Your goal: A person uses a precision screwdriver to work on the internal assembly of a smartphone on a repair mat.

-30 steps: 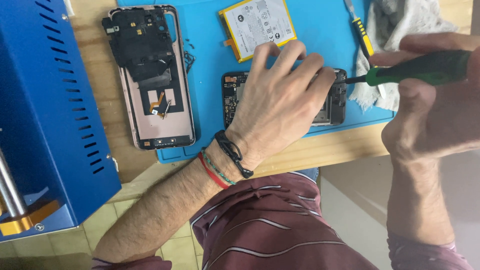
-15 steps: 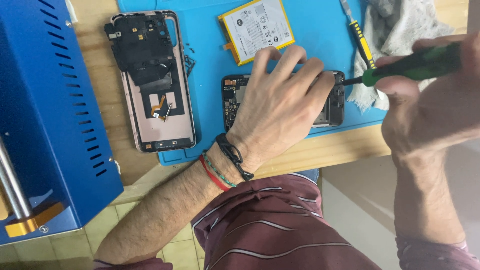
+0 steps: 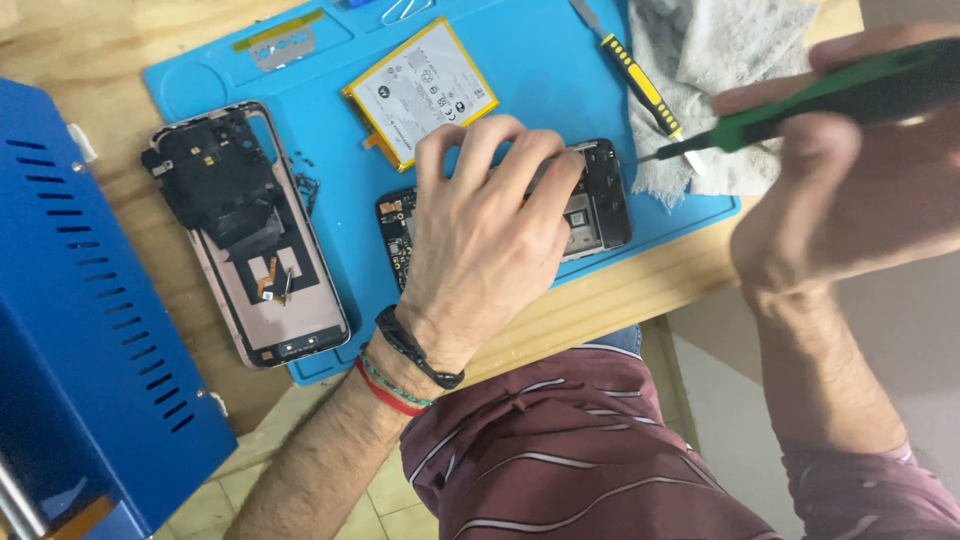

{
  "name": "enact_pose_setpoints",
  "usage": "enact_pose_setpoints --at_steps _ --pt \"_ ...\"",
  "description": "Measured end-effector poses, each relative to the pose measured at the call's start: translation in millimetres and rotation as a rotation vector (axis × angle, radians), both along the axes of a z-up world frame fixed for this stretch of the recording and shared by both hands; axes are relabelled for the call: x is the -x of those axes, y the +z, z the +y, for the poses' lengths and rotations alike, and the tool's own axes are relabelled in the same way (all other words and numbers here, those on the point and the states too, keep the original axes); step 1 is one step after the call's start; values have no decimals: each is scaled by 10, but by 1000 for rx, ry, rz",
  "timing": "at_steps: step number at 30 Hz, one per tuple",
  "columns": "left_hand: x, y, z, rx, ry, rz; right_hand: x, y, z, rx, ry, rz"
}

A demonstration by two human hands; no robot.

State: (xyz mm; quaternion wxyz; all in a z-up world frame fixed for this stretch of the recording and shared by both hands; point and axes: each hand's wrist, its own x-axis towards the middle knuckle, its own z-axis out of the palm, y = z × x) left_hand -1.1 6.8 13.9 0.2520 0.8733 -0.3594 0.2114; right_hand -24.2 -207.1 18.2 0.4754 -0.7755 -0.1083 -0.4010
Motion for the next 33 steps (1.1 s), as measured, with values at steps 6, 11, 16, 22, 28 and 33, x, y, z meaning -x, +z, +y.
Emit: enact_pose_setpoints --at_steps 6,11,16,22,28,33 --pt "-1 57 -36 -24 -13 20 267 -706 -1285 -335 -221 440" --pt "-13 96 -36 -57 -17 54 307 -1001 -1569 -619 -179 618" --pt "-35 144 -61 -50 -27 69 462 -1332 -1823 -505 -154 613" --pt "-50 164 -104 -74 -46 75 547 -1358 -1782 -455 -125 526" --pt "-69 138 -122 -49 -68 114 682 -1415 -1807 -490 -134 644" --pt "-79 140 -145 -43 -64 130 787 -1495 -1892 -435 -125 641"
